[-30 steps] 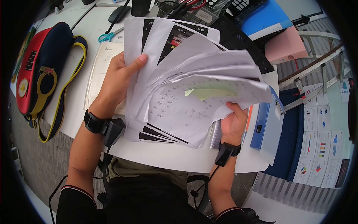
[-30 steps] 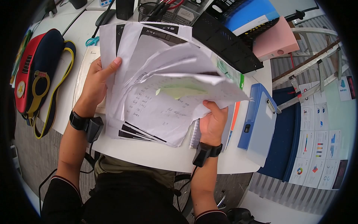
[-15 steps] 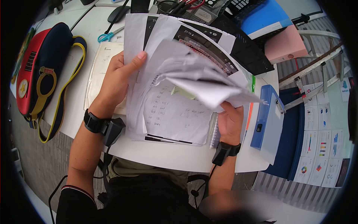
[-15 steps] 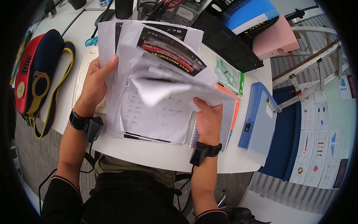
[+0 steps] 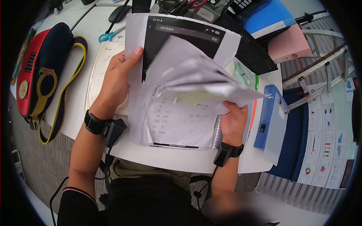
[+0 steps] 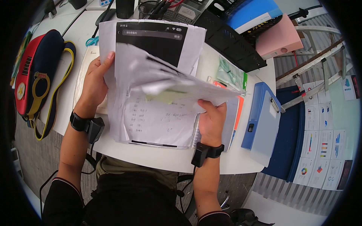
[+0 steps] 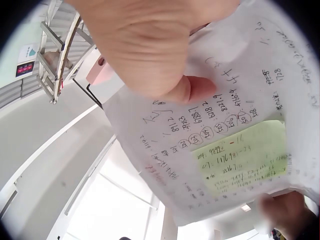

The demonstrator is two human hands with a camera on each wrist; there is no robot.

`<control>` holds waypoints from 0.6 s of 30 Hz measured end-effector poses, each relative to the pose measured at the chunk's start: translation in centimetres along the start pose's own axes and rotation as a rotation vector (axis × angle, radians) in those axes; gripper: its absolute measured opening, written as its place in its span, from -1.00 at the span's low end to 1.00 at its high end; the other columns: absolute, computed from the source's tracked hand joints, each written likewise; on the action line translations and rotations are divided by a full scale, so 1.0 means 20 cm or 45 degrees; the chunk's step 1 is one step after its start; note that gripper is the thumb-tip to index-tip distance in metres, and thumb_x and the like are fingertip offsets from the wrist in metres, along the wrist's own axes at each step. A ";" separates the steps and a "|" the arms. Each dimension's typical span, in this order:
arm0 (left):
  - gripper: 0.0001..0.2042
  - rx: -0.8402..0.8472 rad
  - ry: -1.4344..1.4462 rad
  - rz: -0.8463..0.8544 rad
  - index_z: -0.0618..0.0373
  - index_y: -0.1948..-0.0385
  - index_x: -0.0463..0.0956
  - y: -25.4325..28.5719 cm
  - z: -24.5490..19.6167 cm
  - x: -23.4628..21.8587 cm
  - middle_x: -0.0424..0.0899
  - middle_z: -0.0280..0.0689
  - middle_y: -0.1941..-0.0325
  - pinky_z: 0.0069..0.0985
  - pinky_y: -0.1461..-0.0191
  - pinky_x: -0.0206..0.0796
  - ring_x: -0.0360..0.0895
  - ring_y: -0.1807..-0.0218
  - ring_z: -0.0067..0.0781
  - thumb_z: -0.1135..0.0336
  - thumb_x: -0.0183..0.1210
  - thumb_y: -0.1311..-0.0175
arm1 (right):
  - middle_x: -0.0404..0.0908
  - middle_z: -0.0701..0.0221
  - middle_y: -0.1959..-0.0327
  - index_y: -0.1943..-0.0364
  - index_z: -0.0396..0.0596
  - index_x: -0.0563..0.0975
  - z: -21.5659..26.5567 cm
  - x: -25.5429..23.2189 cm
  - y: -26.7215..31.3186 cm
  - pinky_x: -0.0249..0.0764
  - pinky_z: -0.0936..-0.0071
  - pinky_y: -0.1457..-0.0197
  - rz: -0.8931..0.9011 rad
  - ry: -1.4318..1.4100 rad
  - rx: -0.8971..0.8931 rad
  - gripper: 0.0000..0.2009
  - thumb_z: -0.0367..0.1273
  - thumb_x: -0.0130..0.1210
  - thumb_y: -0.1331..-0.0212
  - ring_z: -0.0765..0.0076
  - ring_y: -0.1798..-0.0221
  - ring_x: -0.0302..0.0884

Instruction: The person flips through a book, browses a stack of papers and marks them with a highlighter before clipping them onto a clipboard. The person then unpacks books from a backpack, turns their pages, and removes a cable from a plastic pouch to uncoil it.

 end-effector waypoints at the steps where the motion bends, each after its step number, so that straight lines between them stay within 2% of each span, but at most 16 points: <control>1: -0.63 0.001 0.010 -0.021 0.26 0.01 0.56 0.00 0.00 -0.01 0.70 -0.32 0.12 -0.64 0.09 0.42 0.60 0.19 -0.63 0.08 0.08 -0.47 | 0.61 0.37 -0.01 -0.07 -0.19 0.50 -0.01 -0.01 -0.01 0.34 0.44 -0.23 0.022 -0.045 -0.006 -0.53 -0.71 0.07 0.04 0.36 -0.07 0.53; 2: -0.63 0.001 0.010 -0.022 0.26 0.01 0.56 0.00 -0.01 0.00 0.70 -0.32 0.12 -0.64 0.09 0.42 0.60 0.19 -0.63 0.08 0.08 -0.47 | 0.60 0.39 0.06 0.02 -0.16 0.50 0.00 -0.03 0.02 0.36 0.48 -0.21 0.045 -0.151 -0.038 -0.60 -0.70 0.05 0.02 0.40 -0.01 0.55; 3: -0.63 -0.001 0.015 -0.025 0.26 0.02 0.56 0.00 -0.01 0.00 0.71 -0.31 0.14 -0.64 0.10 0.44 0.62 0.21 -0.62 0.08 0.08 -0.47 | 0.52 0.44 0.21 0.19 -0.09 0.45 0.04 0.04 0.02 0.34 0.38 -0.25 0.177 -0.198 0.032 -0.81 -0.58 0.05 -0.11 0.41 0.06 0.49; 4: -0.63 -0.002 0.020 -0.028 0.26 0.03 0.56 0.00 -0.01 0.00 0.71 -0.31 0.15 -0.64 0.12 0.45 0.63 0.23 -0.61 0.08 0.08 -0.47 | 0.46 0.45 0.26 0.26 -0.05 0.40 0.00 0.01 0.01 0.32 0.32 -0.28 0.239 -0.166 -0.034 -0.90 -0.48 0.05 -0.17 0.40 0.09 0.45; 5: -0.63 -0.002 0.021 -0.028 0.26 0.03 0.56 0.00 -0.01 0.00 0.71 -0.31 0.15 -0.64 0.12 0.45 0.63 0.23 -0.61 0.08 0.08 -0.47 | 0.39 0.45 0.31 0.33 -0.01 0.35 -0.03 -0.02 0.00 0.30 0.25 -0.31 0.302 -0.135 -0.100 -0.89 -0.39 0.05 -0.24 0.39 0.12 0.41; 6: -0.63 -0.001 0.010 -0.023 0.26 0.03 0.56 0.00 -0.01 0.00 0.71 -0.30 0.15 -0.65 0.13 0.46 0.64 0.23 -0.61 0.08 0.08 -0.47 | 0.32 0.45 0.34 0.37 0.03 0.30 -0.01 0.04 -0.01 0.25 0.15 -0.36 0.427 -0.317 -0.105 -0.80 -0.25 0.04 -0.31 0.37 0.16 0.33; 7: -0.63 0.001 0.000 -0.017 0.26 0.02 0.56 0.00 -0.01 0.00 0.71 -0.30 0.15 -0.65 0.14 0.47 0.64 0.24 -0.60 0.08 0.07 -0.47 | 0.42 0.40 0.25 0.37 0.01 0.35 -0.04 0.01 -0.04 0.21 0.17 -0.46 0.638 -0.364 -0.138 -0.77 -0.23 0.12 -0.29 0.33 0.03 0.42; 9: -0.62 0.001 0.010 -0.026 0.26 0.02 0.55 0.00 -0.01 0.00 0.72 -0.30 0.16 -0.65 0.14 0.47 0.65 0.25 -0.60 0.07 0.07 -0.47 | 0.51 0.32 0.06 0.37 0.04 0.40 -0.06 0.01 -0.06 0.09 0.20 -0.58 0.796 -0.471 -0.113 -0.77 -0.20 0.18 -0.29 0.25 -0.26 0.41; 10: -0.61 0.001 0.020 -0.033 0.26 0.01 0.54 0.00 -0.01 0.00 0.72 -0.29 0.17 -0.65 0.15 0.47 0.65 0.26 -0.60 0.06 0.07 -0.47 | 0.48 0.27 -0.19 0.39 0.08 0.46 -0.06 0.02 -0.08 -0.03 0.24 -0.65 0.977 -0.493 -0.103 -0.79 -0.21 0.20 -0.30 0.24 -0.50 0.19; 13: -0.60 -0.008 0.043 -0.039 0.26 0.01 0.54 0.01 -0.02 0.01 0.72 -0.28 0.18 -0.65 0.14 0.48 0.66 0.25 -0.57 0.04 0.06 -0.47 | 0.42 0.31 -0.31 0.43 0.13 0.48 -0.05 0.01 -0.08 -0.05 0.27 -0.66 1.069 -0.494 0.012 -0.81 -0.23 0.16 -0.34 0.32 -0.54 0.11; 18: -0.58 -0.014 0.073 -0.004 0.26 0.00 0.54 0.00 -0.01 0.00 0.73 -0.26 0.16 -0.63 0.12 0.49 0.67 0.23 -0.55 0.01 0.02 -0.48 | 0.38 0.35 -0.37 0.46 0.15 0.48 -0.06 0.01 -0.09 -0.07 0.25 -0.66 1.095 -0.510 0.048 -0.79 -0.23 0.14 -0.35 0.36 -0.55 0.07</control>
Point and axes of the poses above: each hand's wrist, its own y-axis away from the middle knuckle, its own x-axis out of the palm, z = x × y, the point moved 6 cm from there along -y, towards the middle knuckle
